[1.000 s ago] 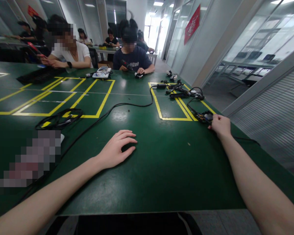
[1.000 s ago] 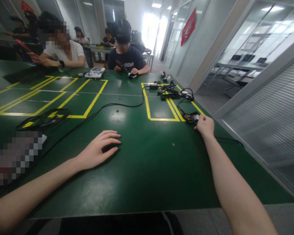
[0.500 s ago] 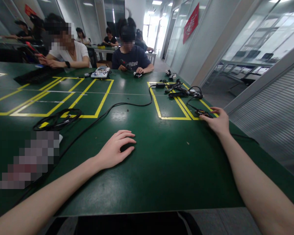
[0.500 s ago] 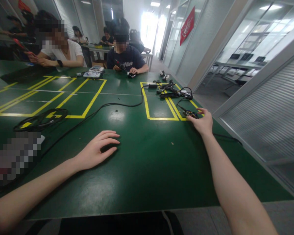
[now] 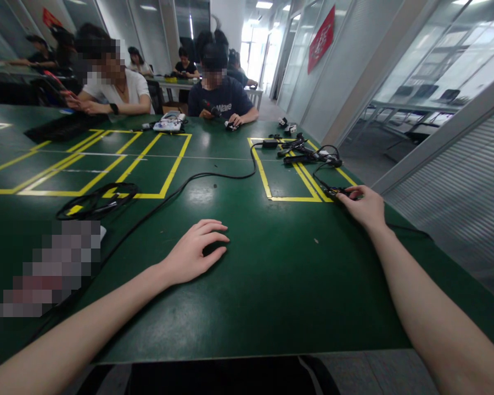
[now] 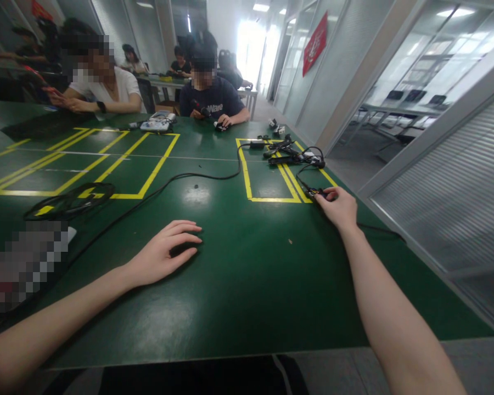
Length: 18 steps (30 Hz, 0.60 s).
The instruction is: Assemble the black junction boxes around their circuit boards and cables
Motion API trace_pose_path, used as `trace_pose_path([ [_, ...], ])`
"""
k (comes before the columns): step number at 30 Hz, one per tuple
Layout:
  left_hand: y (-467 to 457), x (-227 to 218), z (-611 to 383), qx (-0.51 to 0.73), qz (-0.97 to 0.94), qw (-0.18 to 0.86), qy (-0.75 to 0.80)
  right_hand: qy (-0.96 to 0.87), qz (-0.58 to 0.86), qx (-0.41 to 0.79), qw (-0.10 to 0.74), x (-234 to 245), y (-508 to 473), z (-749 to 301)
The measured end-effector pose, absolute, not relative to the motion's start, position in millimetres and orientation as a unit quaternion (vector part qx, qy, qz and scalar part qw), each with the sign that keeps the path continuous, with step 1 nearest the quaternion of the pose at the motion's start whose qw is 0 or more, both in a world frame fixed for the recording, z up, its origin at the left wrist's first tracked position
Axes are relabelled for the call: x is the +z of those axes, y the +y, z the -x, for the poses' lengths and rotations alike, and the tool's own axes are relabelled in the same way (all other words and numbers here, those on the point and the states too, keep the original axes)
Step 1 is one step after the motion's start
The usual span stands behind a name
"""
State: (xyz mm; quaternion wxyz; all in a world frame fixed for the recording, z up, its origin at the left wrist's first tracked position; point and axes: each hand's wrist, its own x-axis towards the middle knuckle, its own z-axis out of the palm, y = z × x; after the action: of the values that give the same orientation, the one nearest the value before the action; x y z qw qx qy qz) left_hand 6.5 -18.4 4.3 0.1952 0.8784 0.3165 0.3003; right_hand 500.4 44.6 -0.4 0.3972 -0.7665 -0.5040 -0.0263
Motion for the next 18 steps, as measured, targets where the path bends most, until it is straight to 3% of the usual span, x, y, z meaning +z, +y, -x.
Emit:
trace_pose_path([
  [4,-18.1,4.2,-6.6,0.297,-0.879,0.201,0.315,-0.524,0.765,0.003,0.374,-0.2,44.9,-495.7],
  [18,-18.9,4.1,-6.6,0.296,-0.886,0.193,0.301,-0.483,0.738,0.027,0.470,3.8,47.4,-489.4],
])
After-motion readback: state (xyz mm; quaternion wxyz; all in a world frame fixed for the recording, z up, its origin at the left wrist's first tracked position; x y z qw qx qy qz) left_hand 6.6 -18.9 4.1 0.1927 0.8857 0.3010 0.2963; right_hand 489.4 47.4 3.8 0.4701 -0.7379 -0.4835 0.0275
